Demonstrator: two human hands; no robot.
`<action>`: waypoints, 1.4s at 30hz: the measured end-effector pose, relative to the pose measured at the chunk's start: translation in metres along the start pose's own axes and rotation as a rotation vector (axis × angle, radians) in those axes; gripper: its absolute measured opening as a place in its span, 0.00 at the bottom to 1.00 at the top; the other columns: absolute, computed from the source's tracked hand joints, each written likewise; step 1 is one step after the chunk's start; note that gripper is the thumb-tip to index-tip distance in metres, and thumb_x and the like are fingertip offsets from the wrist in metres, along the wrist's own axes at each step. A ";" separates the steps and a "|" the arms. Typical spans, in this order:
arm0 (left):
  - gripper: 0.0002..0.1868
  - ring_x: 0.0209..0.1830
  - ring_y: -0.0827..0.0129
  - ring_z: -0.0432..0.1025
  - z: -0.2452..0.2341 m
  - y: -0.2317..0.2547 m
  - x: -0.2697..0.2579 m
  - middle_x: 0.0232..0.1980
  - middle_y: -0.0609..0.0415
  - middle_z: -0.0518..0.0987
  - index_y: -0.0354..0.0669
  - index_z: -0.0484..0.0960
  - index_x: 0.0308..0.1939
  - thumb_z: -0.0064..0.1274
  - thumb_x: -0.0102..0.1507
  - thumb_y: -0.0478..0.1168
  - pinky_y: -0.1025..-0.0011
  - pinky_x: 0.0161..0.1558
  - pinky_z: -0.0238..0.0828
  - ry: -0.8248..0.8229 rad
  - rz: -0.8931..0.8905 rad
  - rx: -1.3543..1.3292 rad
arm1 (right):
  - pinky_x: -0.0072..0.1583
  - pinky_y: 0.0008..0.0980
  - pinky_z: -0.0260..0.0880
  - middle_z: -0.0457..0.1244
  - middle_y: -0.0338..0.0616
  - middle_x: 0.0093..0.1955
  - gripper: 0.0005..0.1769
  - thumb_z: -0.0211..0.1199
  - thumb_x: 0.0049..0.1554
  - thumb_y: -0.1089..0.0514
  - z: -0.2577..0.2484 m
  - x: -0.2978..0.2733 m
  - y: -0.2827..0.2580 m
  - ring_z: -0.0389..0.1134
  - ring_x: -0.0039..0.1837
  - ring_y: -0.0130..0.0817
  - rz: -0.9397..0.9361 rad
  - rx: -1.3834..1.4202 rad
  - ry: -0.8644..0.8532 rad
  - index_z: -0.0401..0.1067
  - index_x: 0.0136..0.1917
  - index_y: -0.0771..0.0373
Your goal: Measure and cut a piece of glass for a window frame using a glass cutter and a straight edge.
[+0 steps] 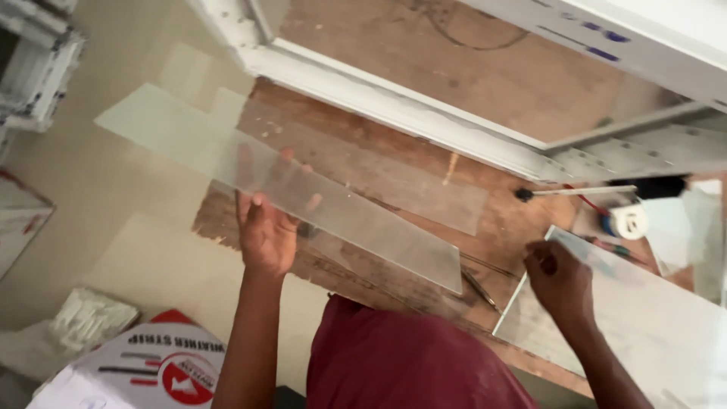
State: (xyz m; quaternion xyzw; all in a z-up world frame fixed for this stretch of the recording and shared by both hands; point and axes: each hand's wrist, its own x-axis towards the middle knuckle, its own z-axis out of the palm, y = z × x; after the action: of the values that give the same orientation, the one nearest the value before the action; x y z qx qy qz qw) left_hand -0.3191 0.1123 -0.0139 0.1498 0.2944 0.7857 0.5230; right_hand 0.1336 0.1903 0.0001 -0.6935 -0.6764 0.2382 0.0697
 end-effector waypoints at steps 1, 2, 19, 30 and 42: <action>0.49 0.75 0.45 0.66 0.002 -0.004 -0.001 0.81 0.36 0.59 0.55 0.45 0.84 0.61 0.67 0.49 0.46 0.64 0.77 -0.013 -0.010 -0.006 | 0.45 0.36 0.71 0.70 0.49 0.38 0.11 0.67 0.57 0.57 -0.002 0.008 0.007 0.71 0.39 0.37 0.012 -0.001 0.013 0.79 0.54 0.60; 0.49 0.75 0.44 0.65 0.004 -0.007 -0.003 0.82 0.35 0.58 0.55 0.44 0.84 0.60 0.68 0.49 0.47 0.65 0.76 -0.010 -0.019 -0.009 | 0.45 0.37 0.70 0.69 0.49 0.38 0.10 0.68 0.58 0.57 -0.005 0.015 0.014 0.70 0.39 0.38 -0.044 -0.016 0.095 0.78 0.53 0.61; 0.43 0.67 0.46 0.70 0.030 -0.039 -0.016 0.73 0.40 0.68 0.52 0.50 0.80 0.52 0.62 0.41 0.41 0.60 0.75 0.035 -0.188 -0.084 | 0.55 0.44 0.72 0.70 0.53 0.55 0.16 0.69 0.61 0.54 -0.020 0.191 0.049 0.72 0.57 0.50 -0.316 0.173 0.467 0.76 0.56 0.68; 0.27 0.53 0.58 0.80 0.009 -0.038 -0.024 0.56 0.41 0.79 0.35 0.66 0.56 0.58 0.63 0.47 0.61 0.50 0.85 0.500 -0.252 0.464 | 0.47 0.30 0.72 0.69 0.43 0.60 0.14 0.64 0.65 0.60 -0.041 0.146 0.032 0.73 0.53 0.32 0.027 1.015 0.414 0.70 0.63 0.63; 0.23 0.27 0.62 0.82 -0.013 -0.011 -0.027 0.31 0.39 0.85 0.33 0.74 0.32 0.61 0.62 0.52 0.72 0.29 0.81 0.488 -0.489 0.859 | 0.42 0.37 0.71 0.65 0.49 0.46 0.09 0.61 0.75 0.63 0.026 -0.013 -0.019 0.68 0.43 0.34 -0.228 1.171 0.375 0.64 0.54 0.68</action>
State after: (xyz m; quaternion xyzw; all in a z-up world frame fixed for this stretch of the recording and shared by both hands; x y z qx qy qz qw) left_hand -0.3070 0.0868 -0.0292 0.0906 0.7273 0.4626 0.4988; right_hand 0.1062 0.1728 -0.0117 -0.4938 -0.4795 0.4348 0.5807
